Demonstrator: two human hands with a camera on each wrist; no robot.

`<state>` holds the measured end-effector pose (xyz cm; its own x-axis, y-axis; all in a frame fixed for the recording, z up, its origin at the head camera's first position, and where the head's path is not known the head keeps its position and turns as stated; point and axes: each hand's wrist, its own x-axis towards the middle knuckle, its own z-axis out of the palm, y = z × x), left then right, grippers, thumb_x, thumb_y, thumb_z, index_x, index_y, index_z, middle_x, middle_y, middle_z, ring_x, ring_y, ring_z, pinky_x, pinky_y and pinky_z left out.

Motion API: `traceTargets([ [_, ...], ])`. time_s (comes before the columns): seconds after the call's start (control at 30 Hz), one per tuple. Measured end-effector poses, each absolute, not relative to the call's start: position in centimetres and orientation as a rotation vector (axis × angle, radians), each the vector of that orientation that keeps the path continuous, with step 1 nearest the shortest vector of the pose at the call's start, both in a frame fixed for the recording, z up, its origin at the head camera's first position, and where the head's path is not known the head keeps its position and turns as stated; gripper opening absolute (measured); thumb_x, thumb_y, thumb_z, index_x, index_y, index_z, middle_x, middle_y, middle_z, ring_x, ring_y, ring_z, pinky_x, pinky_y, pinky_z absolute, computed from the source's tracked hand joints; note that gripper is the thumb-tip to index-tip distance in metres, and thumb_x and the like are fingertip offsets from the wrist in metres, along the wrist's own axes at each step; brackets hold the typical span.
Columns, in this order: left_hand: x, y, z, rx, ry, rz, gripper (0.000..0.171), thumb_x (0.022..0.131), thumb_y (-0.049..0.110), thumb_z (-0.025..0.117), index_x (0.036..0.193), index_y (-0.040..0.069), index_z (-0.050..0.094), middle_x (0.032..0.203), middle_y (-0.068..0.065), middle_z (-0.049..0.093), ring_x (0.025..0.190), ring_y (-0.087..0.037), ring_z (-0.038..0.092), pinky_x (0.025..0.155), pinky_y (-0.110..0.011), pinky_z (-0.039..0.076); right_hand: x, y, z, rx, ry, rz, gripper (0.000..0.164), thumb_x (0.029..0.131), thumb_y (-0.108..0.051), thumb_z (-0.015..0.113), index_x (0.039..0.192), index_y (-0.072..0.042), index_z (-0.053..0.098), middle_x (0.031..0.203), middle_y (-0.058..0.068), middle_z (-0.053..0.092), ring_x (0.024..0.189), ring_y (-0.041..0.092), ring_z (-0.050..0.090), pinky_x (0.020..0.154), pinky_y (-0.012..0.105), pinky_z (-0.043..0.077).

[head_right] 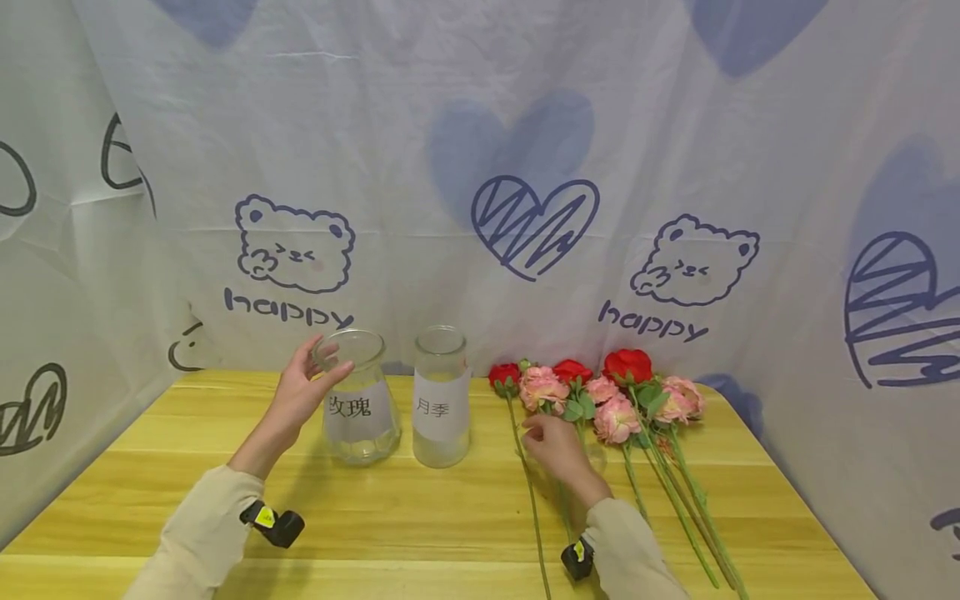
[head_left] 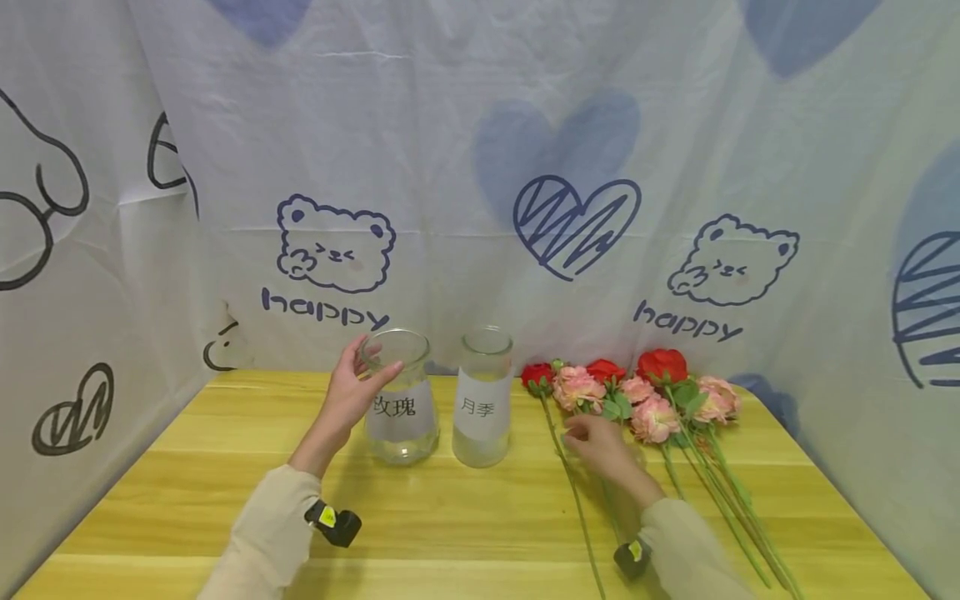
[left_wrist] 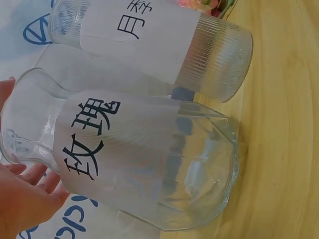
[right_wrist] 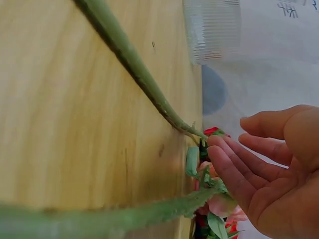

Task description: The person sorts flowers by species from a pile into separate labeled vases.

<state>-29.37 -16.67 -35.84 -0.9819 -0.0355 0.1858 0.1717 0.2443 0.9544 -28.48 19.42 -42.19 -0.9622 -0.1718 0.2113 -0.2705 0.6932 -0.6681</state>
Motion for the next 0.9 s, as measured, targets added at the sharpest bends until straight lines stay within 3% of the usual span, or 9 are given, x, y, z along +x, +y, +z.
traceTargets([
  [0.57,-29.4,-16.7,-36.2,-0.142,-2.307,-1.825,0.087,0.091,0.032,0.067,0.154,0.007,0.012,0.152,-0.014,0.034,0.137,-0.035,0.03,0.113,-0.044,0.028,-30.3,18.3,-42.9,0.376,-2.809,0.897,0.016,0.075,0.003,0.068,0.09,0.008,0.069,0.08,0.012,0.068,0.076,0.027,0.064,0.067,0.038,0.055],
  [0.67,-29.4,-16.6,-36.2,-0.14,-2.301,-1.827,0.087,0.091,0.031,0.067,0.154,0.007,0.012,0.152,-0.014,0.034,0.137,-0.034,0.03,0.113,-0.044,0.028,-30.5,17.9,-42.9,0.399,-2.792,0.813,0.004,0.069,0.004,0.066,0.073,0.002,0.066,0.064,0.001,0.057,0.062,0.017,0.052,0.056,0.029,0.046],
  [0.77,-29.3,-16.6,-36.3,-0.141,-2.294,-1.834,0.087,0.091,0.03,0.067,0.154,0.006,0.013,0.152,-0.014,0.034,0.137,-0.035,0.03,0.113,-0.044,0.028,-30.7,17.5,-42.9,0.393,-2.807,0.745,0.024,0.064,0.006,0.063,0.054,-0.009,0.046,0.052,-0.007,0.031,0.052,0.011,0.028,0.047,0.023,0.024],
  [0.9,-29.3,-16.6,-36.4,-0.141,-2.287,-1.837,0.087,0.091,0.03,0.067,0.154,0.006,0.013,0.152,-0.014,0.034,0.137,-0.035,0.03,0.113,-0.044,0.028,-30.9,16.9,-42.8,0.304,-2.888,0.689,0.04,0.062,0.007,0.057,0.051,-0.017,0.027,0.053,-0.009,0.014,0.052,0.01,0.014,0.049,0.022,0.011],
])
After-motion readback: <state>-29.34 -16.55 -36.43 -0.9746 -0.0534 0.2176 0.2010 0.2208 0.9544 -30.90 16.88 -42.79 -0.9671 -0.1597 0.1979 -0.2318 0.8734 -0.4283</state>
